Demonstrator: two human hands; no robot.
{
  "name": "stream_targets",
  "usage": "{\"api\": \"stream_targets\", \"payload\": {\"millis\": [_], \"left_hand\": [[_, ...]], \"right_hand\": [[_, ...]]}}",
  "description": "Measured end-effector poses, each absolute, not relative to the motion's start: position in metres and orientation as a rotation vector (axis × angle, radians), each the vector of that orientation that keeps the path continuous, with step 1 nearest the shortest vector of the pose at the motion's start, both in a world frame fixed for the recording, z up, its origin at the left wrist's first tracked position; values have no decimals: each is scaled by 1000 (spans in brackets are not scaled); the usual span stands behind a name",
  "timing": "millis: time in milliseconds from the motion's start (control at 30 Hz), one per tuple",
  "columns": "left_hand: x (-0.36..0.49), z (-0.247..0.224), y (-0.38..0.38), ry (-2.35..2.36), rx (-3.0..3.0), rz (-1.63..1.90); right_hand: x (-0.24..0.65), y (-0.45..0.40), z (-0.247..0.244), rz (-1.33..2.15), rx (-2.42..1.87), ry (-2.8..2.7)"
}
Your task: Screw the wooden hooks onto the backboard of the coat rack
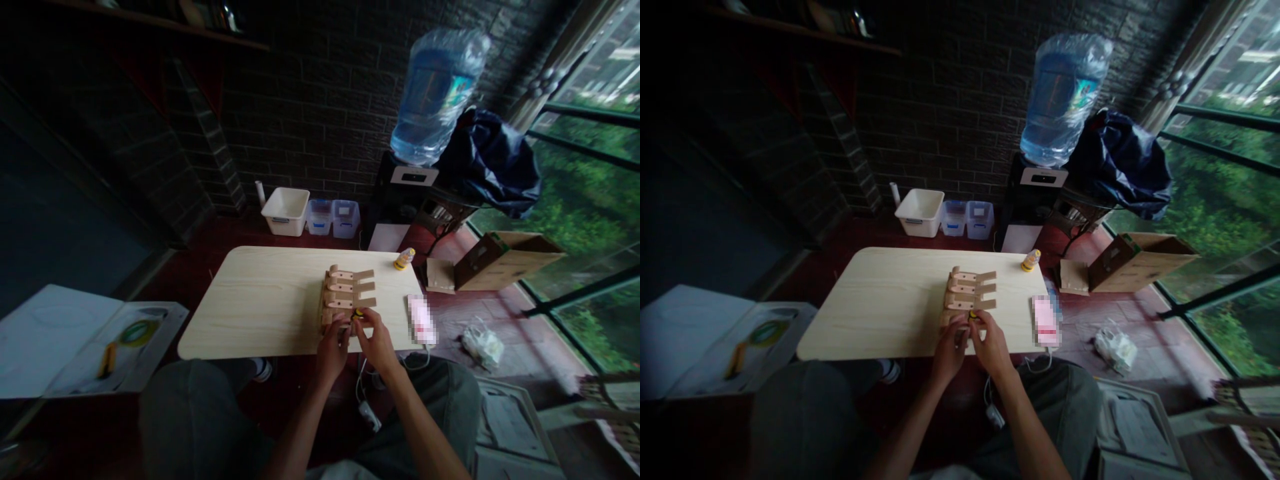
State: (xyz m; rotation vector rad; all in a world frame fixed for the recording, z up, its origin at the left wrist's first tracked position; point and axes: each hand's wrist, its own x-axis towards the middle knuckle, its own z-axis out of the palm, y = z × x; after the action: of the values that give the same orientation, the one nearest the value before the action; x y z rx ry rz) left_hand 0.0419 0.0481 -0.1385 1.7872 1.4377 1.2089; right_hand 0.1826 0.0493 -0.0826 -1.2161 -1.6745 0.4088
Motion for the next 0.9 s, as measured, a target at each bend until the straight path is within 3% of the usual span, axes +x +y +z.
{"api": "stream_targets", "payload": {"millis": [900], "left_hand": [[41,-141,48,1428,1747,1207]], "right_hand": [[182,59,-91,343,-1166,-1649]]}}
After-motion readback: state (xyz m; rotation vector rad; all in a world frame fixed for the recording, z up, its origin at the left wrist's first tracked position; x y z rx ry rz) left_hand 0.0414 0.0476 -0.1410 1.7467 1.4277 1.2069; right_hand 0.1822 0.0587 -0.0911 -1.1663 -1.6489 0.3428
